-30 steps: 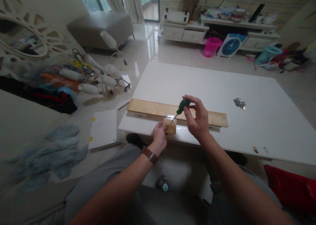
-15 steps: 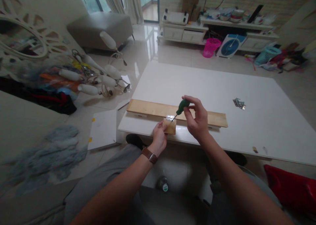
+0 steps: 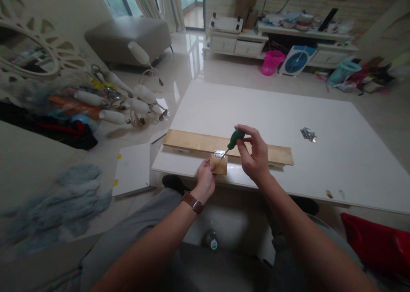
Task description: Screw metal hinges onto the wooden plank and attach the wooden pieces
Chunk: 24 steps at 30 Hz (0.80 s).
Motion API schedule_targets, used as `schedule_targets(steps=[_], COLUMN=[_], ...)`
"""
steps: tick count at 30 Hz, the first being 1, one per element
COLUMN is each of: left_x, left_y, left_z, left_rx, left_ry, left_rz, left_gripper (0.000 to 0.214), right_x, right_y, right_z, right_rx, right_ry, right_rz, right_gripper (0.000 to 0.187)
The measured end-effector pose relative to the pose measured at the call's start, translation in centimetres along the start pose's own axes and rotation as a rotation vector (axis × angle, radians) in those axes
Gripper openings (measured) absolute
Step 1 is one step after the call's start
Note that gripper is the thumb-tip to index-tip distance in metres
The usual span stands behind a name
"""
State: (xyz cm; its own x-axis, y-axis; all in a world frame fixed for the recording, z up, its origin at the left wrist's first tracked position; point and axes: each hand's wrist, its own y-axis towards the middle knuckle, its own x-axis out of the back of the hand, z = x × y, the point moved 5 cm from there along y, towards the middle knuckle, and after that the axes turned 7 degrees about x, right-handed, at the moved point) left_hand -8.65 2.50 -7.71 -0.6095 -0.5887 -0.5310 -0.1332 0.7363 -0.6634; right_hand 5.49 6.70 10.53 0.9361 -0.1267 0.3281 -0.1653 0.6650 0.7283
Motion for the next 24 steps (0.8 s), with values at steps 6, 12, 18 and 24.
schedule_targets(steps=[6, 12, 18, 24], left_x=[-0.05, 0.00, -0.13, -0.52], left_y=[-0.03, 0.12, 0.01, -0.60], left_z=[-0.03, 0.03, 0.02, -0.26], left_rx=[-0.009, -0.007, 0.003, 0.008], left_ry=[0.004, 0.002, -0.014, -0.007], left_rz=[0.012, 0.014, -0.004, -0.028], left_gripper=[0.034, 0.033, 0.032, 0.031], right_x=[0.20, 0.16, 0.08, 0.25], right_y=[0.07, 0.08, 0.11, 0.29], right_z=[-0.25, 0.08, 0.12, 0.40], right_rx=[0.022, -0.011, 0.032, 0.046], right_ry=[-0.053, -0.013, -0.020, -0.078], right_rz=[-0.068, -0.023, -0.029, -0.032], right_gripper=[0.035, 0.043, 0.047, 0.045])
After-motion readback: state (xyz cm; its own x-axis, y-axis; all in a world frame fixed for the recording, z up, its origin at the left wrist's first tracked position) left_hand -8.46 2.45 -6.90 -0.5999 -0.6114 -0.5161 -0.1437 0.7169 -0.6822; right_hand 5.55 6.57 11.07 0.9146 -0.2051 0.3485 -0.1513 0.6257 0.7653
